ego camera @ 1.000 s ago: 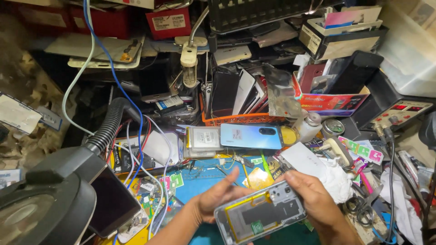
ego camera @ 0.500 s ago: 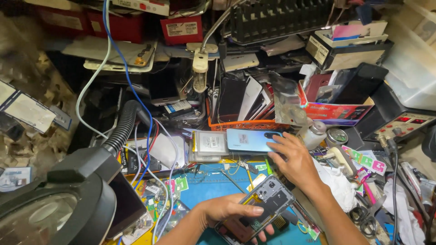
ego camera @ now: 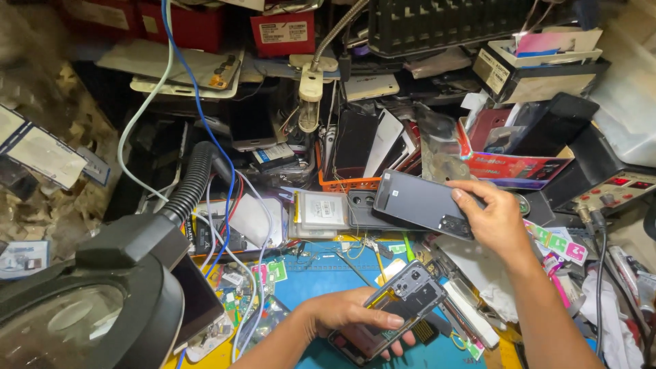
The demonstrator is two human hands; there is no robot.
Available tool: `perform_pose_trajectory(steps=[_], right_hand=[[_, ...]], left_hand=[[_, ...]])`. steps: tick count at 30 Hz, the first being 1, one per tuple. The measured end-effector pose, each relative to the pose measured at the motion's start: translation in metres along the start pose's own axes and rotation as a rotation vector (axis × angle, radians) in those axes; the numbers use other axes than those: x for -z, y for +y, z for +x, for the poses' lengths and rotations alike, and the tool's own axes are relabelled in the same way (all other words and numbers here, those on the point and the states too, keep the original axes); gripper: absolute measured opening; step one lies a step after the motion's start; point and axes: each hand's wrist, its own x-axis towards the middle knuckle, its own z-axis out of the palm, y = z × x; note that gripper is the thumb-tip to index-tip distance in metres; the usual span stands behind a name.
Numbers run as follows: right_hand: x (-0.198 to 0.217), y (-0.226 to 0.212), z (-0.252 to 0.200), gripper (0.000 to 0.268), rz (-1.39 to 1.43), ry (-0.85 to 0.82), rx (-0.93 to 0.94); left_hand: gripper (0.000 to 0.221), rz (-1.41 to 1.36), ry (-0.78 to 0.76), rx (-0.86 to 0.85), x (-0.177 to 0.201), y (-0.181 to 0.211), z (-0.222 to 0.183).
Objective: Disassembling a smartphone to remove internal components like the battery and motherboard using various repair tools.
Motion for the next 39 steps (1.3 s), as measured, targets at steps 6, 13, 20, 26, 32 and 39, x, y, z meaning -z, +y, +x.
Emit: perform_pose_trajectory(steps=[6, 13, 20, 26, 32, 39], right_hand=[[-0.026, -0.019, 0.017, 0.020, 0.106, -0.143, -0.360], [-0.052, -0.001, 0.039, 0.034, -0.023, -0.260, -0.047], [-0.057, 0.010, 0.047, 0.033, -0.242, -0.247, 0.109], [-0.039, -0.002, 0.034, 0.029, -0.146, -0.228, 0.115], [-0.043, 0.023, 0.018, 0.028, -0.238, 0.069, 0.686], [-0.057, 0.036, -0.017, 0.056, -0.657, 0.109, 0.835]], left_hand=[[0.049, -0.026, -0.011, -0.009, -0.002, -0.001, -0.001], [0.045, -0.010, 0.006, -0.032, -0.003, 0.001, -0.004], [0.045, -0.048, 0.018, -0.033, -0.001, -0.001, 0.000], [0.048, -0.002, 0.037, -0.030, -0.001, 0.000, 0.000], [0.048, 0.010, 0.036, -0.028, -0.001, 0.001, 0.000], [0.043, 0.002, 0.051, -0.041, -0.009, 0.008, -0.004]])
